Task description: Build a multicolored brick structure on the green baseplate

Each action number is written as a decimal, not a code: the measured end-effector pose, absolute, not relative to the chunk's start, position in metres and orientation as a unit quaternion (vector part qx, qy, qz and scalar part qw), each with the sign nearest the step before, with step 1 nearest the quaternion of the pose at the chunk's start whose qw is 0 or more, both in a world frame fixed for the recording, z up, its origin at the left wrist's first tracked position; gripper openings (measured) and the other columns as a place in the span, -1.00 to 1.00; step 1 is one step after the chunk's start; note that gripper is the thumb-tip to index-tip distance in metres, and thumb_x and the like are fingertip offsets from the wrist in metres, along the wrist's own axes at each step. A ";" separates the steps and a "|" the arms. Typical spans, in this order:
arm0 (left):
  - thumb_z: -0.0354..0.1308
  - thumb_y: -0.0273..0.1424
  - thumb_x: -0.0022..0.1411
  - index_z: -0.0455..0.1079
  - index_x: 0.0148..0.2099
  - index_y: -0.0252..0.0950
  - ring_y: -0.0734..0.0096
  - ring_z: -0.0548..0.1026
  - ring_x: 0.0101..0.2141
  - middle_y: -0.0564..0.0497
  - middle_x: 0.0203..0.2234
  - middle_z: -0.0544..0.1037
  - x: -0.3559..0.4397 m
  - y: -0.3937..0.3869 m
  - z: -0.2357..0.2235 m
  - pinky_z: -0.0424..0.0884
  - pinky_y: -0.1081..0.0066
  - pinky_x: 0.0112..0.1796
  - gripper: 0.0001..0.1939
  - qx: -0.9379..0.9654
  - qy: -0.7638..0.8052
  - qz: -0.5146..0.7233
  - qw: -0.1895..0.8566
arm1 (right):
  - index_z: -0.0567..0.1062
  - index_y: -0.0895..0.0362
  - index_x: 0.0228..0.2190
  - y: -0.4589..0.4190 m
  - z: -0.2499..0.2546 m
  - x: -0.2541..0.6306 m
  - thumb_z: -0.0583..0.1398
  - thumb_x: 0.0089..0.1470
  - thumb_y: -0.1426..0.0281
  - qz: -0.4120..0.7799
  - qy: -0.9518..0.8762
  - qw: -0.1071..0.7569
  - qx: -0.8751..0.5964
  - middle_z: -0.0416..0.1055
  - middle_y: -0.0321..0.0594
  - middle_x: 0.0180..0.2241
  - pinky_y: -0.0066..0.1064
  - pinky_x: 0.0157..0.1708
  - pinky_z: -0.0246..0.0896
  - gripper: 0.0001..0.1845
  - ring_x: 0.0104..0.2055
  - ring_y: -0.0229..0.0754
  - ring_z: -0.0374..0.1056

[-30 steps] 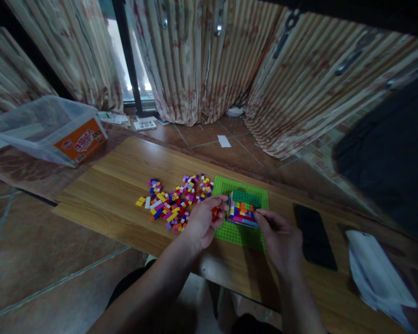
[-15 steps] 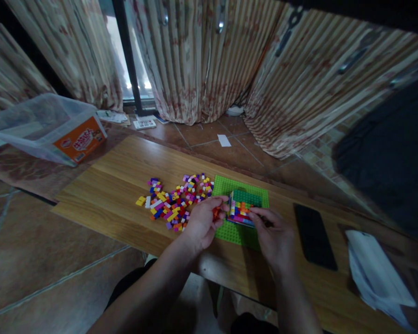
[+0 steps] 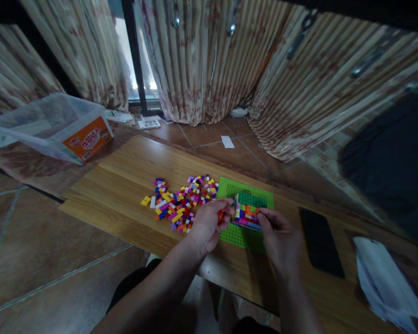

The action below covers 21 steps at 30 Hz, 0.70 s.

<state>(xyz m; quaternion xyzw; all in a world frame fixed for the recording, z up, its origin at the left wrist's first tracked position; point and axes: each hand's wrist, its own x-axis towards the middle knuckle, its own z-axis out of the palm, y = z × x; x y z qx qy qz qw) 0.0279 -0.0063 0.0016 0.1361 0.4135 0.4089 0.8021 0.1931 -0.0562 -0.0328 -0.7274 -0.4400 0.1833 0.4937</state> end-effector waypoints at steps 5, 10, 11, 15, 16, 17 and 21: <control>0.10 -0.50 0.16 0.48 -0.27 -0.43 0.65 0.26 -0.63 0.04 -0.57 0.42 0.028 -0.007 0.001 0.07 0.58 -0.57 -0.85 0.140 0.413 0.410 0.802 | 0.61 0.15 -0.31 -0.053 -0.035 0.192 0.30 -0.06 0.20 0.204 -0.417 0.511 -0.723 0.60 -0.10 -0.29 -0.15 -0.16 0.38 -0.69 -0.26 -0.06 0.51; 0.10 -0.49 0.16 0.49 -0.29 -0.43 0.65 0.26 -0.63 0.04 -0.58 0.41 0.029 -0.008 0.002 0.07 0.57 -0.58 -0.85 0.139 0.413 0.409 0.802 | 0.60 0.15 -0.38 -0.049 -0.033 0.190 0.34 -0.14 0.24 0.223 -0.379 0.536 -0.720 0.59 -0.15 -0.37 -0.18 -0.21 0.40 -0.73 -0.33 -0.10 0.49; 0.10 -0.49 0.16 0.48 -0.29 -0.43 0.65 0.26 -0.63 0.04 -0.58 0.41 0.029 -0.008 0.003 0.06 0.57 -0.58 -0.85 0.138 0.412 0.409 0.802 | 0.60 0.15 -0.39 -0.049 -0.033 0.189 0.34 -0.15 0.24 0.226 -0.375 0.539 -0.719 0.59 -0.17 -0.39 -0.19 -0.21 0.40 -0.73 -0.33 -0.11 0.49; 0.09 -0.50 0.16 0.48 -0.28 -0.43 0.66 0.25 -0.64 0.04 -0.58 0.40 0.029 -0.008 0.003 0.03 0.58 -0.59 -0.85 0.150 0.409 0.409 0.802 | 0.59 0.15 -0.39 -0.048 -0.033 0.188 0.35 -0.16 0.25 0.239 -0.382 0.544 -0.708 0.58 -0.17 -0.40 -0.21 -0.26 0.40 -0.73 -0.35 -0.12 0.49; 0.09 -0.50 0.16 0.48 -0.27 -0.43 0.66 0.24 -0.64 0.04 -0.57 0.40 0.029 -0.009 0.003 0.01 0.57 -0.60 -0.84 0.158 0.407 0.410 0.800 | 0.59 0.15 -0.38 -0.048 -0.033 0.188 0.34 -0.15 0.25 0.240 -0.388 0.541 -0.706 0.58 -0.17 -0.40 -0.21 -0.26 0.40 -0.73 -0.36 -0.12 0.49; 0.09 -0.50 0.16 0.48 -0.26 -0.43 0.66 0.24 -0.64 0.04 -0.57 0.40 0.028 -0.009 0.003 -0.01 0.57 -0.61 -0.84 0.168 0.405 0.411 0.799 | 0.59 0.15 -0.38 -0.049 -0.033 0.188 0.34 -0.15 0.25 0.242 -0.392 0.539 -0.705 0.58 -0.17 -0.39 -0.22 -0.27 0.40 -0.73 -0.35 -0.11 0.49; 0.12 -0.47 0.14 0.48 -0.23 -0.40 0.69 0.16 -0.66 0.06 -0.56 0.38 0.028 -0.009 0.001 -0.11 0.56 -0.63 -0.84 0.197 0.380 0.408 0.807 | 0.60 0.15 -0.38 -0.050 -0.032 0.191 0.33 -0.11 0.23 0.229 -0.396 0.535 -0.710 0.58 -0.17 -0.40 -0.23 -0.29 0.39 -0.73 -0.36 -0.12 0.48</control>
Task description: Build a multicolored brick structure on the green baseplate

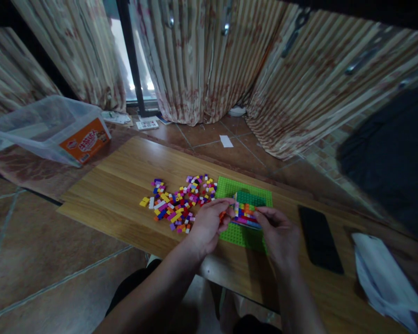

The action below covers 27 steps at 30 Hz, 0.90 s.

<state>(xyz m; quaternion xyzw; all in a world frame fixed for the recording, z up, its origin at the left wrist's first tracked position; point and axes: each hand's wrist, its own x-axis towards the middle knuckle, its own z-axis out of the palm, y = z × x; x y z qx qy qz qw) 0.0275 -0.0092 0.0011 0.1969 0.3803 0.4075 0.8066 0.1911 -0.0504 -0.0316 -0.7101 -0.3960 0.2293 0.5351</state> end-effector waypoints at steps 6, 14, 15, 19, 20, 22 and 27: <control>0.17 -0.45 0.13 0.42 -0.09 -0.38 0.72 0.04 -0.69 0.12 -0.61 0.30 0.028 -0.012 0.002 -0.20 0.59 -0.64 -0.73 0.192 0.319 0.367 0.852 | 0.59 0.13 -0.36 -0.058 -0.019 0.178 0.27 0.03 0.21 0.140 -0.424 0.559 -0.699 0.57 -0.19 -0.38 -0.24 -0.26 0.37 -0.75 -0.34 -0.12 0.47; 0.17 -0.45 0.15 0.44 -0.06 -0.36 0.73 -0.02 -0.72 0.18 -0.68 0.20 0.027 -0.012 0.006 -0.20 0.59 -0.65 -0.72 0.196 0.236 0.323 0.895 | 0.60 -0.01 -0.20 -0.064 -0.009 0.159 0.22 0.14 0.24 0.282 -0.542 0.512 -0.604 0.55 -0.22 -0.17 -0.22 -0.09 0.34 -0.78 -0.10 -0.14 0.45; 0.19 -0.44 0.14 0.45 -0.07 -0.37 0.73 -0.02 -0.72 0.19 -0.70 0.19 0.026 -0.012 0.007 -0.21 0.59 -0.65 -0.73 0.200 0.239 0.319 0.895 | 0.60 -0.01 -0.22 -0.064 -0.009 0.159 0.23 0.13 0.23 0.293 -0.537 0.516 -0.599 0.55 -0.23 -0.19 -0.24 -0.12 0.36 -0.79 -0.14 -0.14 0.45; 0.29 -0.43 0.08 0.48 -0.12 -0.38 0.75 -0.02 -0.70 0.20 -0.70 0.19 0.026 -0.013 0.007 -0.22 0.59 -0.65 -0.72 0.215 0.258 0.313 0.888 | 0.61 0.01 -0.31 -0.064 -0.006 0.161 0.28 0.07 0.24 0.341 -0.511 0.520 -0.593 0.53 -0.29 -0.36 -0.35 -0.33 0.33 -0.84 -0.35 -0.22 0.40; 0.30 -0.41 0.07 0.48 -0.13 -0.38 0.75 -0.01 -0.70 0.19 -0.69 0.20 0.026 -0.014 0.006 -0.22 0.59 -0.65 -0.72 0.217 0.259 0.316 0.887 | 0.61 0.02 -0.32 -0.064 -0.005 0.162 0.28 0.07 0.25 0.352 -0.507 0.519 -0.592 0.51 -0.31 -0.41 -0.39 -0.38 0.30 -0.85 -0.41 -0.26 0.36; 0.29 -0.37 0.10 0.48 -0.15 -0.38 0.74 -0.01 -0.70 0.19 -0.69 0.21 0.027 -0.014 0.004 -0.21 0.59 -0.65 -0.73 0.217 0.258 0.318 0.886 | 0.61 0.03 -0.34 -0.064 -0.005 0.164 0.29 0.06 0.26 0.369 -0.500 0.516 -0.590 0.45 -0.35 -0.50 -0.44 -0.47 0.22 -0.86 -0.49 -0.30 0.27; 0.20 -0.32 0.18 0.46 -0.16 -0.39 0.74 -0.04 -0.70 0.19 -0.67 0.18 0.026 -0.012 0.004 -0.19 0.60 -0.66 -0.76 0.199 0.286 0.335 0.876 | 0.59 0.05 -0.34 -0.067 -0.006 0.173 0.29 0.07 0.28 0.370 -0.478 0.535 -0.590 0.36 -0.39 -0.58 -0.47 -0.51 0.18 -0.88 -0.53 -0.33 0.25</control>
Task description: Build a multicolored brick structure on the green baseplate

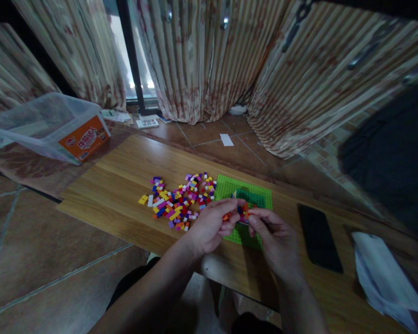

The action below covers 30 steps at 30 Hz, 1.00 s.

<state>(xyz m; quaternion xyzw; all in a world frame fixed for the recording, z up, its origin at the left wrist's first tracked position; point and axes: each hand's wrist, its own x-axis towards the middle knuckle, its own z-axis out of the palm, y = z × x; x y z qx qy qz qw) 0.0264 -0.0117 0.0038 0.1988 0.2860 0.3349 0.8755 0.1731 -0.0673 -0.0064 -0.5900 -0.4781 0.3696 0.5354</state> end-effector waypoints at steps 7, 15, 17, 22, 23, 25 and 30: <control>0.11 -0.41 0.21 0.43 -0.26 -0.42 0.72 0.11 -0.67 0.10 -0.59 0.31 0.023 0.000 0.005 -0.11 0.62 -0.66 -0.84 0.137 0.406 0.403 0.808 | 0.58 0.08 -0.36 -0.069 -0.009 0.187 0.33 -0.01 0.25 0.310 -0.444 0.542 -0.643 0.48 -0.33 -0.50 -0.43 -0.44 0.33 -0.82 -0.48 -0.29 0.37; 0.16 -0.50 0.14 0.45 -0.32 -0.42 0.65 0.28 -0.57 0.03 -0.51 0.42 0.023 0.005 0.002 0.16 0.61 -0.56 -0.92 0.119 0.431 0.440 0.779 | 0.55 0.11 -0.34 -0.067 -0.017 0.202 0.31 0.00 0.23 0.252 -0.430 0.531 -0.685 0.55 -0.26 -0.37 -0.37 -0.31 0.39 -0.78 -0.36 -0.23 0.46; 0.16 -0.49 0.15 0.46 -0.33 -0.42 0.64 0.29 -0.57 0.02 -0.51 0.42 0.023 0.005 0.001 0.17 0.61 -0.56 -0.92 0.125 0.424 0.432 0.786 | 0.54 0.12 -0.34 -0.067 -0.018 0.204 0.31 -0.01 0.21 0.254 -0.421 0.539 -0.683 0.55 -0.24 -0.37 -0.36 -0.33 0.39 -0.76 -0.35 -0.20 0.48; 0.15 -0.49 0.16 0.47 -0.34 -0.43 0.66 0.27 -0.58 0.03 -0.53 0.41 0.023 0.005 0.001 0.17 0.62 -0.56 -0.90 0.129 0.423 0.428 0.788 | 0.57 0.12 -0.39 -0.068 -0.023 0.207 0.33 -0.05 0.21 0.196 -0.451 0.503 -0.711 0.54 -0.24 -0.40 -0.32 -0.30 0.36 -0.76 -0.36 -0.17 0.46; 0.15 -0.49 0.17 0.46 -0.34 -0.43 0.67 0.27 -0.58 0.04 -0.53 0.41 0.023 0.005 0.001 0.16 0.62 -0.56 -0.90 0.129 0.424 0.429 0.787 | 0.58 0.12 -0.39 -0.067 -0.023 0.206 0.32 -0.05 0.21 0.176 -0.465 0.491 -0.715 0.54 -0.24 -0.39 -0.32 -0.30 0.36 -0.77 -0.35 -0.16 0.45; 0.14 -0.49 0.17 0.46 -0.34 -0.44 0.67 0.26 -0.58 0.04 -0.53 0.40 0.023 0.004 0.001 0.15 0.63 -0.57 -0.89 0.131 0.425 0.428 0.787 | 0.59 0.11 -0.40 -0.067 -0.024 0.205 0.29 0.00 0.22 0.142 -0.497 0.469 -0.716 0.55 -0.22 -0.37 -0.32 -0.31 0.35 -0.78 -0.34 -0.15 0.45; 0.14 -0.49 0.18 0.46 -0.36 -0.44 0.68 0.26 -0.59 0.04 -0.53 0.40 0.024 0.003 0.001 0.16 0.63 -0.56 -0.89 0.134 0.424 0.424 0.789 | 0.62 0.08 -0.37 -0.065 -0.024 0.201 0.24 0.08 0.18 0.086 -0.560 0.423 -0.707 0.57 -0.19 -0.31 -0.33 -0.31 0.32 -0.75 -0.30 -0.13 0.46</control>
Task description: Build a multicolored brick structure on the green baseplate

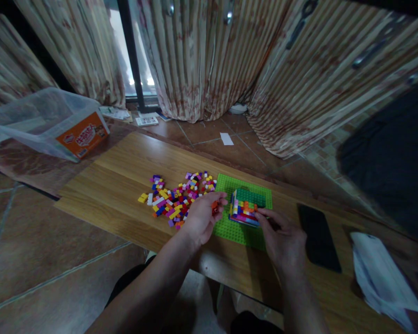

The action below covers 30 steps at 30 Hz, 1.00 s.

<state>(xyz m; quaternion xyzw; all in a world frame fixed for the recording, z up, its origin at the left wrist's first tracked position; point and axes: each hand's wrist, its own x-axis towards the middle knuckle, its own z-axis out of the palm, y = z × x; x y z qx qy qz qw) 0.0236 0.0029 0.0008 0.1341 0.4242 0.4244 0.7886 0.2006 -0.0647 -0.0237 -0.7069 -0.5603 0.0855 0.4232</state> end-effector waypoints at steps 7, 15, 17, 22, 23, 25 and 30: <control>0.13 -0.50 0.19 0.46 -0.34 -0.43 0.67 0.27 -0.59 0.03 -0.53 0.41 0.024 0.002 0.000 0.16 0.62 -0.56 -0.89 0.138 0.423 0.426 0.788 | 0.62 0.11 -0.32 -0.059 -0.024 0.194 0.26 0.06 0.14 0.048 -0.562 0.399 -0.723 0.57 -0.20 -0.35 -0.36 -0.36 0.32 -0.70 -0.44 -0.21 0.40; 0.15 -0.50 0.18 0.45 -0.35 -0.42 0.67 0.28 -0.58 0.04 -0.54 0.41 0.023 0.002 0.000 0.14 0.61 -0.56 -0.91 0.134 0.419 0.432 0.787 | 0.62 0.15 -0.27 -0.062 -0.021 0.197 0.29 -0.02 0.10 0.092 -0.503 0.425 -0.747 0.59 -0.14 -0.34 -0.30 -0.33 0.39 -0.60 -0.38 -0.13 0.48; 0.15 -0.50 0.17 0.45 -0.36 -0.42 0.67 0.28 -0.58 0.04 -0.54 0.41 0.023 0.002 0.001 0.14 0.60 -0.55 -0.91 0.133 0.419 0.432 0.787 | 0.61 0.16 -0.26 -0.063 -0.022 0.200 0.27 0.00 0.12 0.104 -0.486 0.440 -0.748 0.60 -0.10 -0.30 -0.23 -0.23 0.41 -0.61 -0.30 -0.07 0.51; 0.16 -0.48 0.15 0.46 -0.37 -0.42 0.65 0.29 -0.58 0.03 -0.55 0.42 0.023 0.001 0.000 0.15 0.57 -0.54 -0.89 0.125 0.419 0.437 0.786 | 0.60 0.17 -0.29 -0.060 -0.026 0.201 0.29 -0.04 0.17 0.149 -0.441 0.488 -0.738 0.60 -0.11 -0.32 -0.16 -0.19 0.42 -0.66 -0.28 -0.05 0.52; 0.16 -0.48 0.15 0.46 -0.38 -0.42 0.65 0.29 -0.58 0.03 -0.55 0.42 0.023 0.001 0.000 0.15 0.57 -0.53 -0.89 0.125 0.419 0.436 0.786 | 0.60 0.17 -0.30 -0.059 -0.027 0.200 0.30 -0.05 0.18 0.160 -0.433 0.496 -0.735 0.60 -0.11 -0.33 -0.16 -0.20 0.42 -0.67 -0.29 -0.06 0.52; 0.16 -0.48 0.15 0.46 -0.37 -0.42 0.65 0.29 -0.58 0.03 -0.55 0.42 0.023 0.001 0.000 0.15 0.57 -0.54 -0.89 0.125 0.419 0.434 0.787 | 0.60 0.16 -0.31 -0.057 -0.028 0.199 0.32 -0.08 0.19 0.175 -0.420 0.505 -0.734 0.60 -0.12 -0.33 -0.15 -0.20 0.42 -0.67 -0.30 -0.07 0.51; 0.15 -0.49 0.16 0.45 -0.38 -0.42 0.66 0.28 -0.59 0.05 -0.56 0.41 0.023 0.002 -0.001 0.14 0.58 -0.54 -0.90 0.130 0.418 0.429 0.791 | 0.60 0.16 -0.31 -0.054 -0.032 0.200 0.34 -0.12 0.21 0.189 -0.404 0.520 -0.728 0.59 -0.13 -0.35 -0.15 -0.21 0.42 -0.66 -0.31 -0.09 0.51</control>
